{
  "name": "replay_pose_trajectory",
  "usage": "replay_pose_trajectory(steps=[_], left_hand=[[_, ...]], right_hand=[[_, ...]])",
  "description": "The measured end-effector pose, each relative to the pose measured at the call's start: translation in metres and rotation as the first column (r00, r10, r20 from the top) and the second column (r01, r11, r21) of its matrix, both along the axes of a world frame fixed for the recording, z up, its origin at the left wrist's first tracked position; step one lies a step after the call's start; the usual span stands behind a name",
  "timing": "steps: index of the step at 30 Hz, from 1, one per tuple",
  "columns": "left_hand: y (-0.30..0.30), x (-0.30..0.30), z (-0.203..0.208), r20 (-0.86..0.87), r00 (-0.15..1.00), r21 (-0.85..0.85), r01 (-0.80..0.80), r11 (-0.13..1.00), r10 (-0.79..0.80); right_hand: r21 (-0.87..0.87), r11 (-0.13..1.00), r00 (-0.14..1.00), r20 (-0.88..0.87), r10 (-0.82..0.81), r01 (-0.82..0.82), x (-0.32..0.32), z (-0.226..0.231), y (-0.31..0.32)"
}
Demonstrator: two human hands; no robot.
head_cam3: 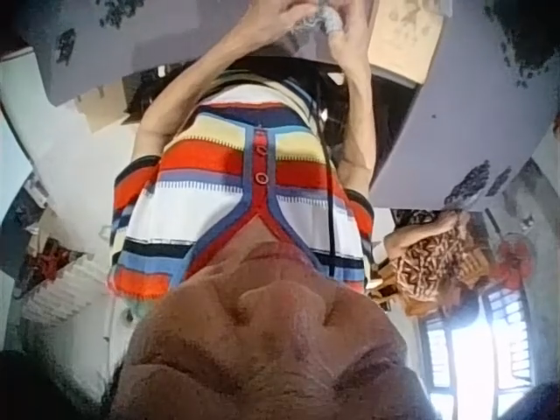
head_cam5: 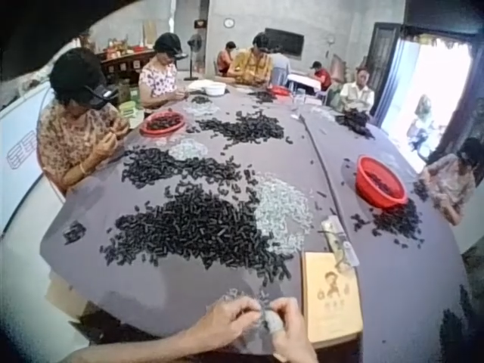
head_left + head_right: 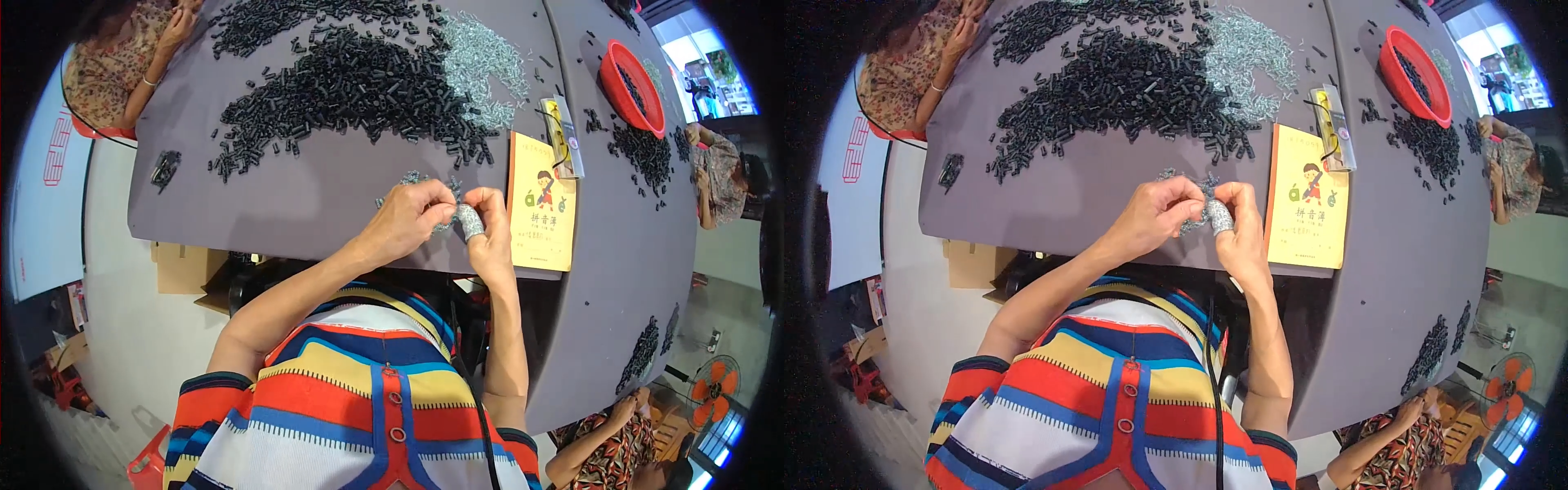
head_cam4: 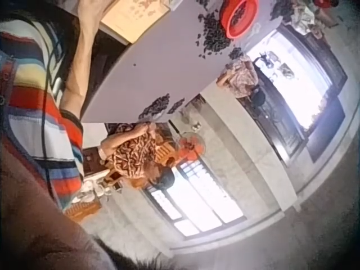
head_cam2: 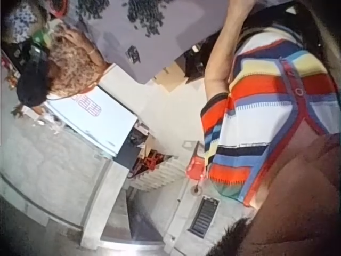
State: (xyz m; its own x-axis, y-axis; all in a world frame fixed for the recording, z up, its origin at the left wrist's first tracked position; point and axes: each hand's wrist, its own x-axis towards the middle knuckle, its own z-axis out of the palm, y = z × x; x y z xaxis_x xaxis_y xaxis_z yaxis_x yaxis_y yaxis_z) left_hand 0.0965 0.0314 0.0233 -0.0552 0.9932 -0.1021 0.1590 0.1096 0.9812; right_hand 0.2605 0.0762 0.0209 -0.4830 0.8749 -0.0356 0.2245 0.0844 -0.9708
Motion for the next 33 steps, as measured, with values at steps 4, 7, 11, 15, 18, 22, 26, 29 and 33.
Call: replay_pose_trajectory(steps=[4,7,11,15,18,22,26,29,33], left_hand=[[-0.002,0.004,0.001,0.045,0.998,0.025,-0.044,0.999,0.043],[-0.005,0.000,0.001,0.113,0.993,-0.035,0.024,0.999,-0.020],[-0.008,-0.002,0.000,0.168,0.986,-0.066,0.008,0.998,0.003],[-0.008,-0.003,-0.002,0.263,0.965,-0.147,0.021,0.989,0.019],[-0.008,-0.003,-0.005,0.346,0.938,-0.150,0.036,0.988,0.019],[-0.008,-0.005,-0.011,0.414,0.910,-0.117,0.019,0.993,0.031],[-0.009,-0.007,-0.009,0.340,0.939,-0.114,-0.018,0.993,0.056],[-0.010,-0.005,-0.013,0.343,0.936,-0.116,-0.037,0.993,0.075],[-0.011,-0.002,-0.008,0.347,0.934,-0.154,-0.037,0.987,0.089]], right_hand=[[-0.090,0.996,0.997,-0.081,0.005,-0.013,-0.005,0.005,-0.003],[-0.152,0.988,0.994,-0.110,-0.029,0.012,-0.009,0.003,-0.003],[-0.122,0.991,0.992,-0.105,-0.068,0.055,-0.013,-0.003,-0.005],[-0.122,0.990,0.989,-0.118,-0.084,0.070,-0.016,0.000,-0.008],[-0.109,0.992,0.986,-0.143,-0.083,0.068,-0.016,-0.001,-0.008],[-0.138,0.987,0.984,-0.150,-0.098,0.077,-0.017,0.001,-0.008],[-0.117,0.990,0.997,0.016,-0.081,0.082,-0.017,0.002,-0.004],[0.078,0.997,0.990,0.139,-0.025,0.014,-0.020,-0.002,-0.007],[0.147,0.988,0.985,0.152,-0.076,0.054,-0.022,-0.003,-0.010]])
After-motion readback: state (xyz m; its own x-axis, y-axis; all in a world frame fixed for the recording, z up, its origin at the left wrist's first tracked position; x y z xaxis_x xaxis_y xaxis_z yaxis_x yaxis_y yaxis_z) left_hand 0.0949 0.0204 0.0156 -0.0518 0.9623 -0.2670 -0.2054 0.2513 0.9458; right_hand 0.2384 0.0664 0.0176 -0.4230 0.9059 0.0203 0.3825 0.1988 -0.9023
